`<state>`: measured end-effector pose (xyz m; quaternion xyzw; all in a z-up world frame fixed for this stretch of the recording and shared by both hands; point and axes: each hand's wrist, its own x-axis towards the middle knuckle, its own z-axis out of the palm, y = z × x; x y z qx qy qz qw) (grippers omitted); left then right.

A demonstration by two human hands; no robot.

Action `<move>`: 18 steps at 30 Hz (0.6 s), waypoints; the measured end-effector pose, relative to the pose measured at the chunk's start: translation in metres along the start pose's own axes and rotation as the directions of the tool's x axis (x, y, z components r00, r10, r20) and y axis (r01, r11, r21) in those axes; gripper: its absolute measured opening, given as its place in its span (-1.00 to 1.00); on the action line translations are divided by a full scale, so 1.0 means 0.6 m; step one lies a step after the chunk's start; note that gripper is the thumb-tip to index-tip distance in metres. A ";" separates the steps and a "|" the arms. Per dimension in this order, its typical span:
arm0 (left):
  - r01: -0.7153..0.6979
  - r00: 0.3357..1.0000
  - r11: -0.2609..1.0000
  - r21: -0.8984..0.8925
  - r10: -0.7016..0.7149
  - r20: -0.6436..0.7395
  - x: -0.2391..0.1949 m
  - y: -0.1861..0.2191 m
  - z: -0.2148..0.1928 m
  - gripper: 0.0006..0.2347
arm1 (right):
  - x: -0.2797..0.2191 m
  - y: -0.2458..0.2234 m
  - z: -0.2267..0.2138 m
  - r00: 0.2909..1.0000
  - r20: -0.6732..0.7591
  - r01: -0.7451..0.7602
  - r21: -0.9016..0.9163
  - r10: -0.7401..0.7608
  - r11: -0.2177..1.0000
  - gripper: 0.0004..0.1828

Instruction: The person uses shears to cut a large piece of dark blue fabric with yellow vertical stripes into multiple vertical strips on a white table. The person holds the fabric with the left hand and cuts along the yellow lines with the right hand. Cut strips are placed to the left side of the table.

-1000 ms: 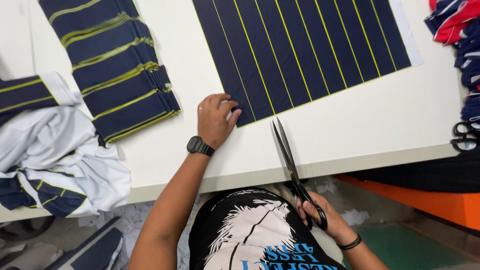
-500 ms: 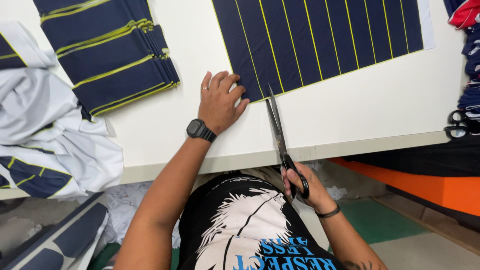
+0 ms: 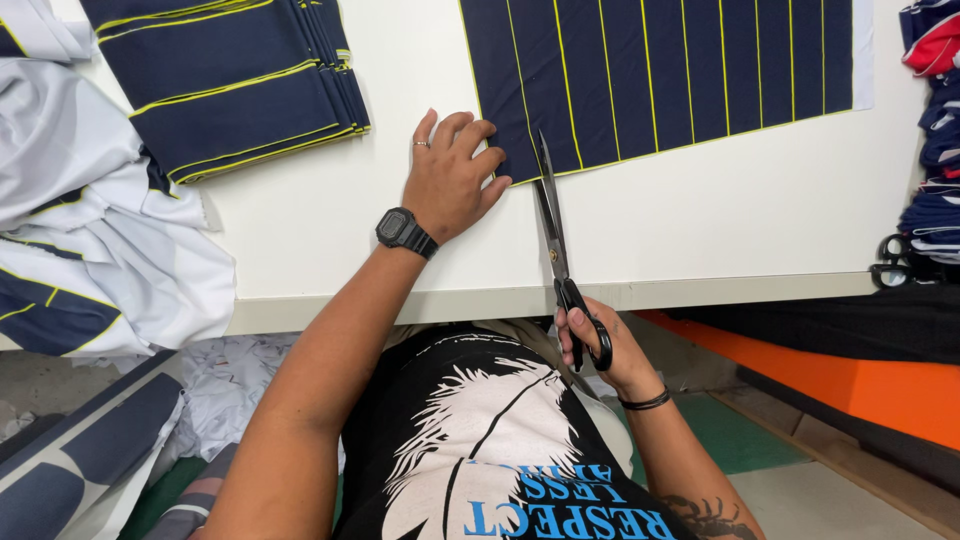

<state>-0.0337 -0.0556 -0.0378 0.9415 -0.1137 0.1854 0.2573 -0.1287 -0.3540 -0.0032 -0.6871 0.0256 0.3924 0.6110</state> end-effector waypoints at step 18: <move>0.018 1.000 1.000 0.006 -0.018 0.018 0.003 0.002 0.001 -0.81 | 0.002 0.004 -0.012 1.000 0.007 -0.014 0.004 0.014 1.000 -0.41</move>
